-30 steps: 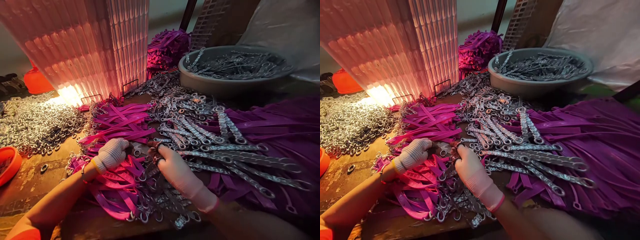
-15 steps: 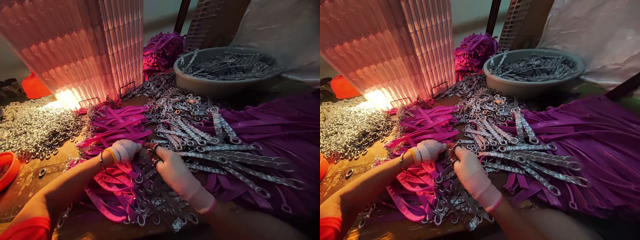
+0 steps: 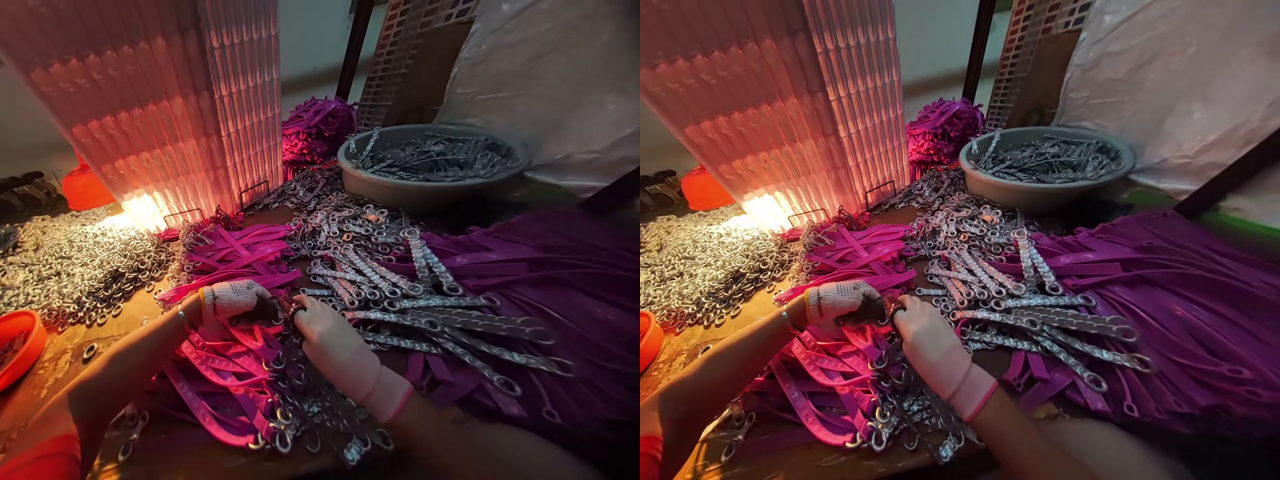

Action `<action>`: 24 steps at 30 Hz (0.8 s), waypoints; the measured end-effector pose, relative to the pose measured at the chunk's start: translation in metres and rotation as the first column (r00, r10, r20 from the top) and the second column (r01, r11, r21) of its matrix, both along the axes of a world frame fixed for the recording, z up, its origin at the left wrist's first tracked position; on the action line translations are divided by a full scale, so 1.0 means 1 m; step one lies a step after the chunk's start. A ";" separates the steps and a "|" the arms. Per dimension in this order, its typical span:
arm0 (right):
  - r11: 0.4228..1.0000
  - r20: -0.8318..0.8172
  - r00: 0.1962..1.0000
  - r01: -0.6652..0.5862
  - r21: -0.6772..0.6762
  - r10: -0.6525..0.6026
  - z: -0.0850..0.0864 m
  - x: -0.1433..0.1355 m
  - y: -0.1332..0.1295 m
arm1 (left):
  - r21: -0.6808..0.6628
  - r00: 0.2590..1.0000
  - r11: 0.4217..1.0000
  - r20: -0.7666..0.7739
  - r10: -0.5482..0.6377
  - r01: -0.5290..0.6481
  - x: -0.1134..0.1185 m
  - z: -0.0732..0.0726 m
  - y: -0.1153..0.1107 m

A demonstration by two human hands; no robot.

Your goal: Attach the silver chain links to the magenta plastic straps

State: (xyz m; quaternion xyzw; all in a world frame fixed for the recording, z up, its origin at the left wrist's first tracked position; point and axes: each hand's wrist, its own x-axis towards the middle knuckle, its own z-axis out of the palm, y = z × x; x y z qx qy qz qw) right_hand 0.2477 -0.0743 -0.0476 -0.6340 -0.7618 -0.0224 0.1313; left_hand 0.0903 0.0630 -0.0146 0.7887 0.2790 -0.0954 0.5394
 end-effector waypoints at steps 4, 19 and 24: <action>0.997 0.054 0.996 -0.069 0.024 0.068 0.003 -0.004 -0.003 | -0.277 0.999 0.960 -0.005 -0.044 0.041 -0.002 0.009 -0.013; 0.906 -0.013 0.993 0.100 -0.412 -0.115 0.042 0.002 -0.015 | 0.088 0.992 0.996 0.114 -0.044 0.034 0.004 0.022 -0.044; 0.894 -0.034 0.995 0.074 -0.443 -0.099 0.044 0.001 -0.016 | 0.329 0.980 0.944 0.190 -0.062 -0.004 0.000 0.017 -0.052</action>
